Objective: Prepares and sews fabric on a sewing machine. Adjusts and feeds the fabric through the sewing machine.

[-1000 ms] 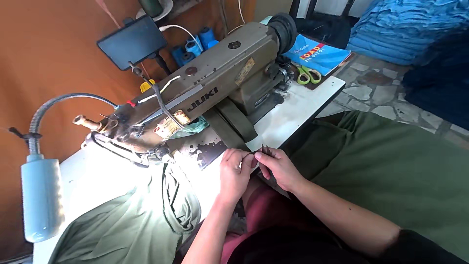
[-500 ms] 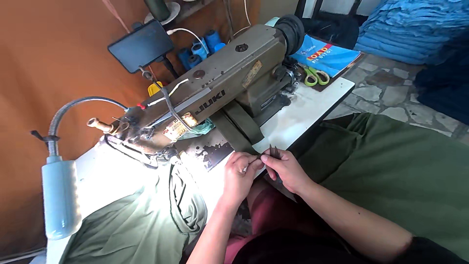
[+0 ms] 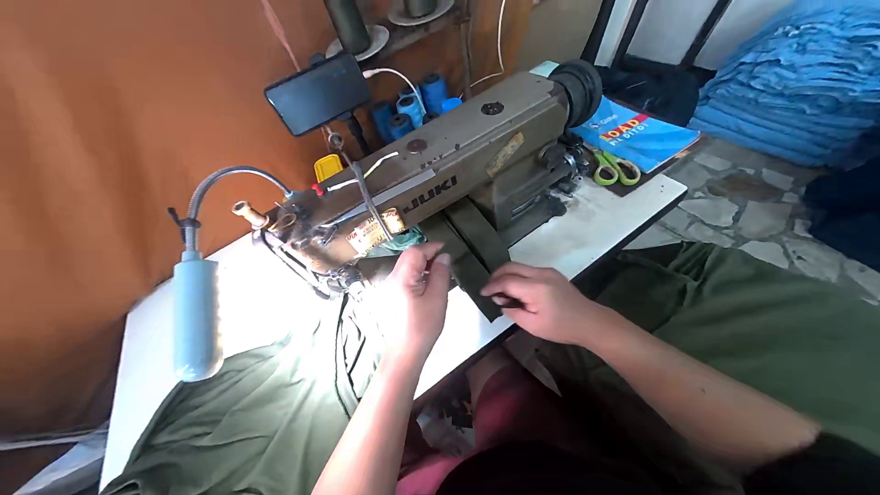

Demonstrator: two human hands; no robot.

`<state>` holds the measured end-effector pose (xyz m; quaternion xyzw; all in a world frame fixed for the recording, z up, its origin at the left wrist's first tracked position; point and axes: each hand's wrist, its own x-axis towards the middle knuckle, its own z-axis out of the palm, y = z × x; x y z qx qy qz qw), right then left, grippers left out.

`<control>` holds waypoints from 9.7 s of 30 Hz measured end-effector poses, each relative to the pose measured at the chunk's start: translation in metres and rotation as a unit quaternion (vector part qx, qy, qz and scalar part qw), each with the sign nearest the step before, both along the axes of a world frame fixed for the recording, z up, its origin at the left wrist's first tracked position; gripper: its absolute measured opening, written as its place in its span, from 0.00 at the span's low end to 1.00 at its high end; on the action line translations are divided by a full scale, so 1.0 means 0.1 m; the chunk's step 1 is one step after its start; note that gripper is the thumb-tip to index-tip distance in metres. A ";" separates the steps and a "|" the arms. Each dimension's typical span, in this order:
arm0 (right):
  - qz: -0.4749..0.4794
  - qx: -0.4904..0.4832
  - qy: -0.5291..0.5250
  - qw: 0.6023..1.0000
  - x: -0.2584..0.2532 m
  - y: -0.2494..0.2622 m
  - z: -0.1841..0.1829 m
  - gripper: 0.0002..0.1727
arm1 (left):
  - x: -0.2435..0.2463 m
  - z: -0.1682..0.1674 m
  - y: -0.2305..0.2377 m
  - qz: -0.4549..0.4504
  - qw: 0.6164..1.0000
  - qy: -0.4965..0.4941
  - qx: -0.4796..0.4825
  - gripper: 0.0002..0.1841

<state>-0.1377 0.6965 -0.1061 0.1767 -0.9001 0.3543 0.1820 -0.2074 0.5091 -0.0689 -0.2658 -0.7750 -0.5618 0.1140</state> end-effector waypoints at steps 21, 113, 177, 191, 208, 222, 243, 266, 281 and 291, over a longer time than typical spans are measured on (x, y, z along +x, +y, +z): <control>0.194 -0.352 -0.167 0.900 0.16 -1.05 -0.01 0.15 | 0.85 -0.33 -0.84 0.038 0.963 -0.150 0.222 0.06; 0.166 0.015 -0.356 0.920 -0.30 -1.42 -0.24 0.15 | -0.09 -0.74 -1.44 0.006 0.911 -0.012 -0.413 0.16; 0.219 0.307 -0.329 0.866 -0.86 -1.52 -0.08 0.35 | -0.47 -0.71 -1.29 0.153 0.902 -0.198 -0.353 0.12; 0.190 0.291 -0.320 0.881 -1.02 -1.52 -0.15 0.34 | -0.41 -0.97 -1.41 0.139 0.919 0.016 -0.370 0.14; 0.121 0.255 -0.351 0.893 -0.98 -1.54 -0.15 0.29 | -0.55 -0.92 -1.37 0.153 0.911 0.008 -0.384 0.13; -0.323 0.116 0.076 0.936 -0.74 0.83 -0.77 0.33 | -0.49 -0.98 -1.38 0.164 0.891 -0.006 -0.422 0.22; -0.221 0.014 0.120 0.968 -0.38 0.23 -0.27 0.20 | -0.52 -0.98 -1.42 0.146 0.899 0.004 -0.412 0.22; 0.219 0.003 -0.246 0.944 -0.50 -1.82 -0.10 0.13 | 0.38 0.72 -1.85 0.007 0.708 -0.130 -0.694 0.14; 0.127 0.106 -0.048 0.985 0.33 -1.71 -0.72 0.08 | -0.17 -0.70 -1.82 0.086 0.852 -0.042 -0.515 0.21; -0.101 0.125 -0.206 0.965 0.02 -0.84 -0.27 0.13 | 0.24 -0.99 -1.55 0.027 0.875 -0.009 -0.483 0.31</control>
